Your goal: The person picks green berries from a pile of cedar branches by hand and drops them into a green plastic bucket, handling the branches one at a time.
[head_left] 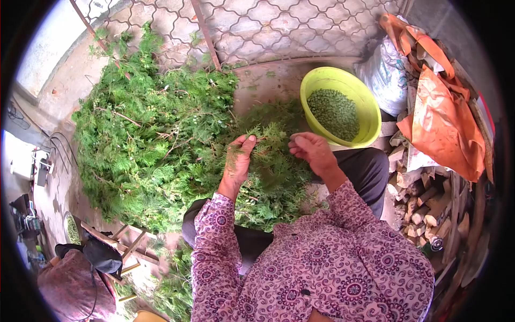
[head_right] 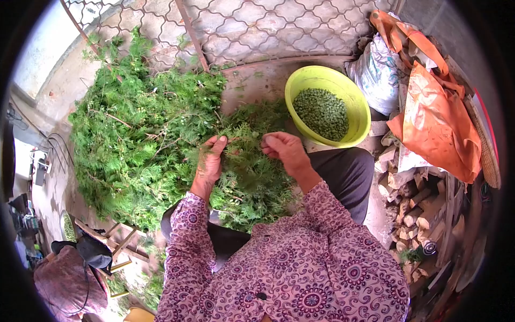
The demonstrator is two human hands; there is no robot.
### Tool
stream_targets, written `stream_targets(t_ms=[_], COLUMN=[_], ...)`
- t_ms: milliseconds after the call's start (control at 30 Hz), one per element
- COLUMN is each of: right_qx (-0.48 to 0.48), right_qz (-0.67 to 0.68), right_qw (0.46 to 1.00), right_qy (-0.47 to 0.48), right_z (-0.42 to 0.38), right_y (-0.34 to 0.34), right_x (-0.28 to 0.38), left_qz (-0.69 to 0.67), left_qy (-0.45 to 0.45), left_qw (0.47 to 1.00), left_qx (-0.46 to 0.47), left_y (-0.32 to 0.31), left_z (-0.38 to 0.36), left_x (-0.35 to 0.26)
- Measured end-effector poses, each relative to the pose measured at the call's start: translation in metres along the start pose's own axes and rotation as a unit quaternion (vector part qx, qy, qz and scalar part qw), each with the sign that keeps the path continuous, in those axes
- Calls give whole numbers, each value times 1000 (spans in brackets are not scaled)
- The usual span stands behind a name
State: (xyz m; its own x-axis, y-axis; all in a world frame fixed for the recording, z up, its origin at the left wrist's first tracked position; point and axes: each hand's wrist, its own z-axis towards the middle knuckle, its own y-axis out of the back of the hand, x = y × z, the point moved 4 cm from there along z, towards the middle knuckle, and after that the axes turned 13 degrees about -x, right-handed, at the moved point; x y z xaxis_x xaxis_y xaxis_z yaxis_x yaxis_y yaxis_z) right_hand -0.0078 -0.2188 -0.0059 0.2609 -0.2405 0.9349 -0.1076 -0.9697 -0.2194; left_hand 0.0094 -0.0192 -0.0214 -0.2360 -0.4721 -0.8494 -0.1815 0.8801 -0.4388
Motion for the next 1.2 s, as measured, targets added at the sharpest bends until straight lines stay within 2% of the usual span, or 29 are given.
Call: stream_targets(t_ms=[67,200,267,300,367,500,600,667,700,767,900,933,967,1000,1067,1100,1200], right_qx=[-43,-28,45,45,149,196,170,98,99,50,-22,30,81,81,212,213,193], right_qz=[-2,-37,-39,-39,51,72,30,-141,-142,-148,-157,-29,100,100,245,245,249], right_qw=[999,999,997,997,983,975,983,984,984,987,987,996,979,979,926,925,923], right_qy=[20,6,-49,-49,-89,-81,-66,40,40,29,13,-75,-160,-161,-196,-196,-220], right_z=[5,9,8,9,8,2,7,14,16,21,26,21,16,15,10,7,-5], right_y=[15,15,3,2,-9,-21,-20,-13,-11,3,25,24,20,19,2,-5,-23], right_x=[3,3,-4,-7,-16,-8,-10,-12,-15,-20,-29,-37,-43,-48,-54,-50,-32], left_qz=[-11,6,20,19,45,62,94,160,159,262,173,164,154,139,133,126,126], left_qy=[9,39,65,65,55,44,33,-20,-20,-47,-33,-33,-33,-19,-15,-11,-20], left_qw=[1000,999,996,996,994,996,995,982,982,958,982,985,987,990,990,989,990], left_qx=[9,37,56,56,85,53,-3,103,102,106,72,47,22,22,48,74,65], left_y=[-1,2,3,0,-7,-8,-6,-10,-11,-14,-5,3,10,8,-1,-6,-10], left_z=[-2,-5,-4,-6,-13,-16,-15,-11,-13,-20,-20,-10,-3,-5,-12,-15,-20], left_x=[0,5,11,7,-3,-7,-8,-7,-9,-17,-18,-9,-2,-5,-15,-18,-21])
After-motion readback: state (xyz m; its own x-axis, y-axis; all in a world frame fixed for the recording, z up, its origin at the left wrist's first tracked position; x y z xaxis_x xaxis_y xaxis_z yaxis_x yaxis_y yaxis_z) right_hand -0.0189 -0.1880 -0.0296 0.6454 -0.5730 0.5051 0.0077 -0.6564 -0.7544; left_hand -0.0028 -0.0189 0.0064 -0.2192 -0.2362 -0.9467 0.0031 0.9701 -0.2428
